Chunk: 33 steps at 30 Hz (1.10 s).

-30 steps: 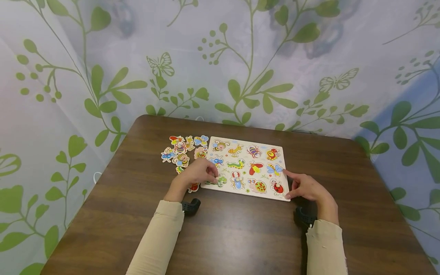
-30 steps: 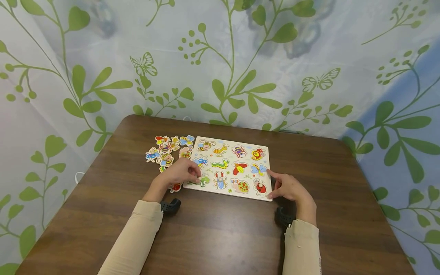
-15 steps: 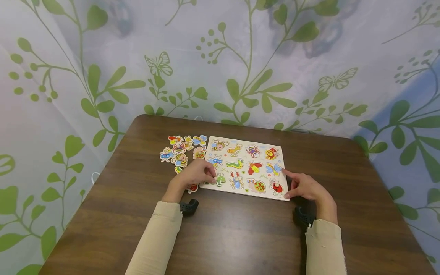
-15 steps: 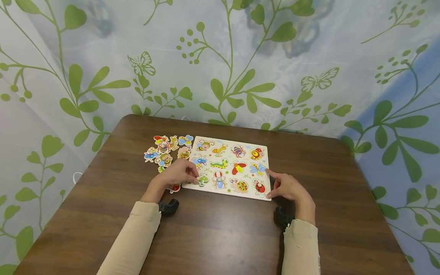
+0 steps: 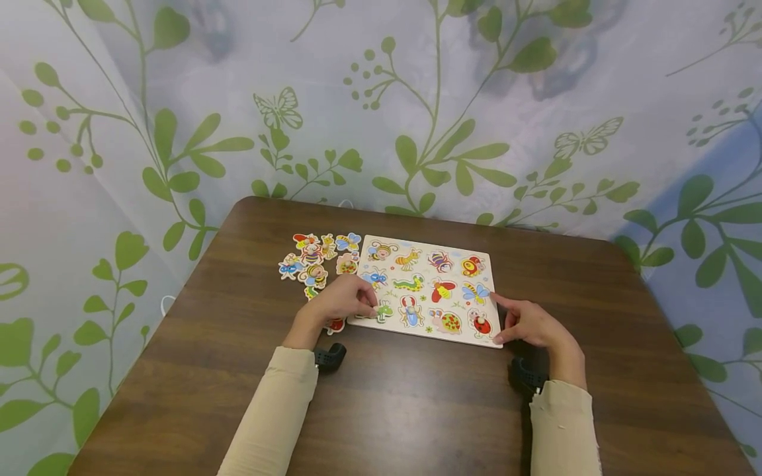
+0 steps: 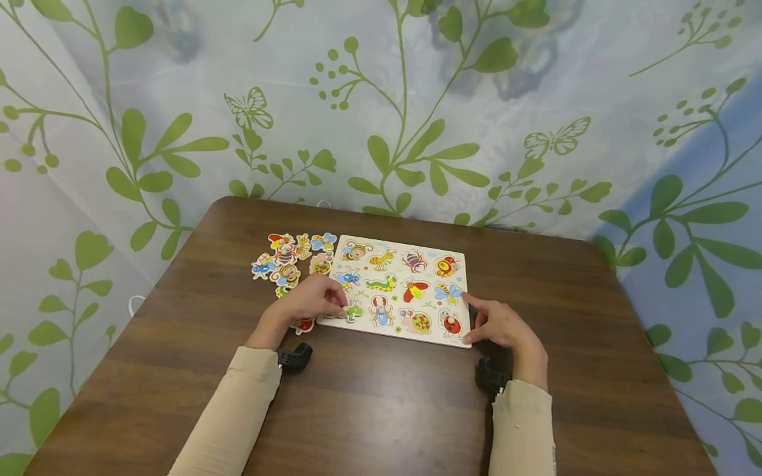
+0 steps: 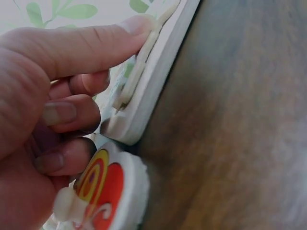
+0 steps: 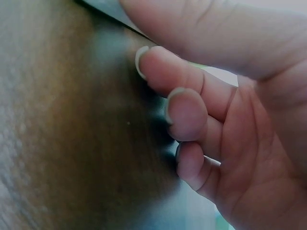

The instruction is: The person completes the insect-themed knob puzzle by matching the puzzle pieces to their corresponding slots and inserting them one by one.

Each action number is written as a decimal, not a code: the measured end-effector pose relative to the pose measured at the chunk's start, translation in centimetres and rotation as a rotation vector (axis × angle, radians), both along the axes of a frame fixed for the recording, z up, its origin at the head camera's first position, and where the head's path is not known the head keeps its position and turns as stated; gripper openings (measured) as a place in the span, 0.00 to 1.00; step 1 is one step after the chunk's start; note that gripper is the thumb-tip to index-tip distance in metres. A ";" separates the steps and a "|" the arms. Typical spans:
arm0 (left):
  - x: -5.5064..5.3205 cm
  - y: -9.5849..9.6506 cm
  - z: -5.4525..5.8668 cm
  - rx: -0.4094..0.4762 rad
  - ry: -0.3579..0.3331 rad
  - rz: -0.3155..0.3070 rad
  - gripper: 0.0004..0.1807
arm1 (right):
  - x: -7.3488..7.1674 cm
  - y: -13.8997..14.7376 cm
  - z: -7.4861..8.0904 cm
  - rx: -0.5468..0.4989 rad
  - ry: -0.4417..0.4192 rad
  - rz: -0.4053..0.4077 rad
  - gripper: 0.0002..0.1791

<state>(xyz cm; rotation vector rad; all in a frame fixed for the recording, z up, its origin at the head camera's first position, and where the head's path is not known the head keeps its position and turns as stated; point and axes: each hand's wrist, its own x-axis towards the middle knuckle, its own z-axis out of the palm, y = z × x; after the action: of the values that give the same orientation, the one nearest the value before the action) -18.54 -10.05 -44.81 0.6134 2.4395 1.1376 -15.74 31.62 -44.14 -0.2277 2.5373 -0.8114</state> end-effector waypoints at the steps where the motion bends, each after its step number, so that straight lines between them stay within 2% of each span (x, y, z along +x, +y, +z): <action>1: 0.0 0.0 0.0 -0.008 0.001 0.000 0.06 | 0.0 0.0 0.0 -0.004 0.000 0.003 0.56; 14: 0.0 -0.1 -0.2 -0.071 0.031 0.004 0.06 | 0.0 0.1 -0.1 -0.005 -0.016 0.003 0.56; 18: -0.2 -0.9 0.0 0.005 0.039 0.050 0.08 | 0.0 0.0 -0.1 -0.003 -0.018 0.001 0.56; 19: -0.3 -1.2 0.1 0.033 0.053 0.084 0.10 | 0.0 0.0 -0.1 -0.002 -0.017 0.002 0.56; 21: -0.5 -1.8 0.1 0.098 0.081 0.190 0.13 | 0.0 0.0 -0.1 0.001 -0.015 0.005 0.56; 25: -1.0 -3.0 -0.1 0.232 0.137 0.470 0.15 | 0.1 -0.1 0.1 0.006 -0.014 0.007 0.56; 27: -1.2 -3.4 -0.3 0.300 0.149 0.584 0.15 | 0.1 -0.1 0.2 0.007 -0.014 0.005 0.56; 30: -1.6 -3.6 -0.7 0.351 0.171 0.695 0.15 | 0.0 0.0 0.2 0.010 -0.013 0.005 0.57; 33: -1.9 -3.3 -1.0 0.354 0.207 0.757 0.15 | 0.0 0.0 0.2 0.019 -0.009 0.003 0.57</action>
<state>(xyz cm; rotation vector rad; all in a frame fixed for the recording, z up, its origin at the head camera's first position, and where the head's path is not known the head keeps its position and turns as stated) -20.40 -13.35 -45.80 -0.1569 2.7498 1.8965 -15.74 31.60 -43.94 -0.2211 2.5342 -0.7855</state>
